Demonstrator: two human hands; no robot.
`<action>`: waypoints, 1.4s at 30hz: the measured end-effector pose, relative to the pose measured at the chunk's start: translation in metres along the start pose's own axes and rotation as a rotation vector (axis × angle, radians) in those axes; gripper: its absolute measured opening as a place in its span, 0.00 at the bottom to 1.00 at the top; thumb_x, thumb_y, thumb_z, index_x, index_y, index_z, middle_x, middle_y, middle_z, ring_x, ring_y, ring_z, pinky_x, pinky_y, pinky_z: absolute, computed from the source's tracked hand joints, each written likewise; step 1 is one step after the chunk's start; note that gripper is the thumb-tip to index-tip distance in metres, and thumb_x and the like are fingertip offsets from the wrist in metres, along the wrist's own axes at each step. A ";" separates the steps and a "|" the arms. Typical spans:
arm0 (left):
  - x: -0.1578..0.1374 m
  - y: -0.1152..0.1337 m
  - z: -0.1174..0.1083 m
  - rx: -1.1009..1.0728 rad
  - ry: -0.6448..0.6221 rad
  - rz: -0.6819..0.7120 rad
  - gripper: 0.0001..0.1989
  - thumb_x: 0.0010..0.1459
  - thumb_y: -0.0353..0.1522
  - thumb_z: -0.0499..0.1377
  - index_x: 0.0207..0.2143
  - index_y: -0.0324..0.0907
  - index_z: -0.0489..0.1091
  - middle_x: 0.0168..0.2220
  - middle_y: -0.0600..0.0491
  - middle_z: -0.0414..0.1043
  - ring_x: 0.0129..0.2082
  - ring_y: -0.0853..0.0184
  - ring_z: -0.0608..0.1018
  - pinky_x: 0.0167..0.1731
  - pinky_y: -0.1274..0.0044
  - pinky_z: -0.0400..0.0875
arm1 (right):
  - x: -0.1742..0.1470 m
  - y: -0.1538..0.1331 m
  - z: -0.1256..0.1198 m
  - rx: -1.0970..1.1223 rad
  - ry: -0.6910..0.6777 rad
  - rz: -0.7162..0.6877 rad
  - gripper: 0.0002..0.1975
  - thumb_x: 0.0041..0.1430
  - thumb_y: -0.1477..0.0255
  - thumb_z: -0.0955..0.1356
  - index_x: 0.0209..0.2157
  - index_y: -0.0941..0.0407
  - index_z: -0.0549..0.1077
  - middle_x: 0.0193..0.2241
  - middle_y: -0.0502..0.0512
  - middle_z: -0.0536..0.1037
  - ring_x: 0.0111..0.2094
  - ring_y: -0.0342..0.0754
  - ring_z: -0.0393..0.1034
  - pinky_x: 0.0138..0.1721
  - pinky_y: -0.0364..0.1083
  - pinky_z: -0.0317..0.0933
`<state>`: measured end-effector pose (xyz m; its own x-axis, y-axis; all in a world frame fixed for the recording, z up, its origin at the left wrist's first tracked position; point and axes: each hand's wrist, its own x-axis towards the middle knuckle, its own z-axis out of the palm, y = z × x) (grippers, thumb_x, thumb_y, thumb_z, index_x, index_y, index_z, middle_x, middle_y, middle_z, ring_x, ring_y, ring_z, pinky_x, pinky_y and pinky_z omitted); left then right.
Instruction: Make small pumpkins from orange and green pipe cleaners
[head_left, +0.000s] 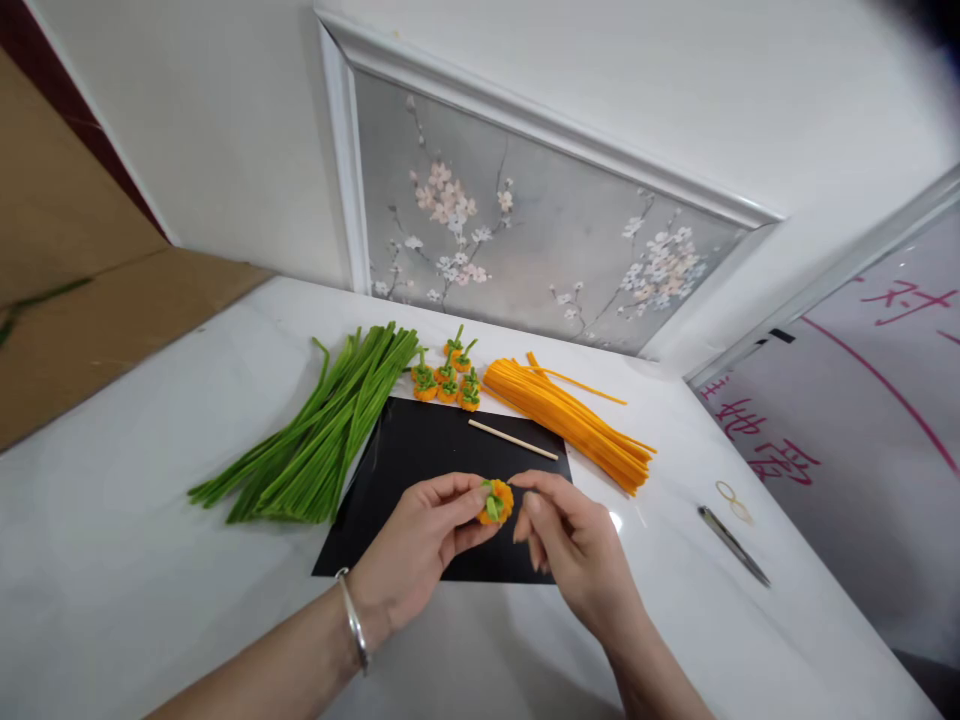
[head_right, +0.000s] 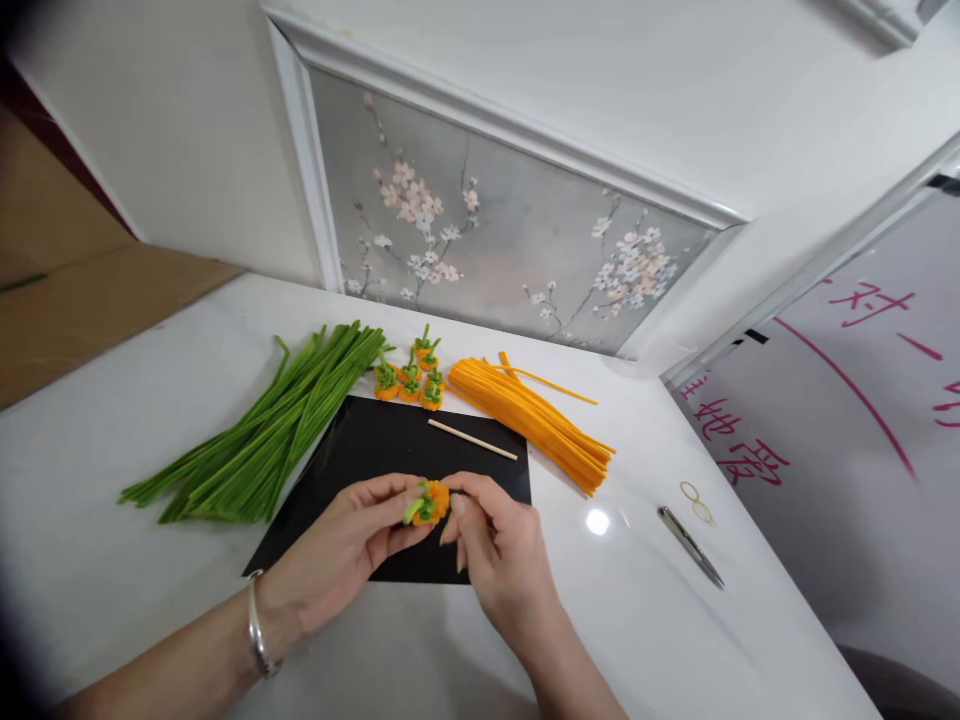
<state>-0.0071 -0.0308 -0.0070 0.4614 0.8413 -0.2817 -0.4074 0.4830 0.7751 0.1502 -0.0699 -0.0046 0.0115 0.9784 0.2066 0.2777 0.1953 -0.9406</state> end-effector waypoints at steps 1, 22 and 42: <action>0.000 0.001 0.000 -0.036 0.012 -0.044 0.07 0.49 0.31 0.67 0.29 0.37 0.75 0.31 0.52 0.74 0.30 0.72 0.75 0.35 0.80 0.73 | 0.001 0.001 -0.004 -0.111 0.031 -0.122 0.10 0.64 0.69 0.62 0.40 0.55 0.74 0.24 0.50 0.74 0.20 0.40 0.66 0.22 0.40 0.64; -0.002 0.003 -0.001 -0.045 -0.076 -0.068 0.07 0.47 0.30 0.69 0.30 0.37 0.77 0.31 0.52 0.74 0.27 0.74 0.74 0.31 0.82 0.72 | 0.009 0.005 -0.012 -0.451 -0.015 -0.799 0.13 0.61 0.83 0.63 0.40 0.55 0.75 0.34 0.57 0.77 0.34 0.46 0.69 0.34 0.46 0.70; -0.008 -0.005 0.002 0.287 -0.037 0.428 0.03 0.56 0.30 0.63 0.29 0.42 0.75 0.40 0.53 0.69 0.34 0.72 0.72 0.36 0.81 0.70 | 0.003 -0.010 0.005 -0.414 0.194 -0.627 0.11 0.61 0.83 0.62 0.37 0.57 0.74 0.33 0.58 0.73 0.32 0.46 0.68 0.32 0.45 0.69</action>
<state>-0.0066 -0.0403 -0.0077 0.3305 0.9373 0.1109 -0.3358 0.0070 0.9419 0.1427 -0.0688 0.0038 -0.1094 0.6563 0.7465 0.6237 0.6301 -0.4626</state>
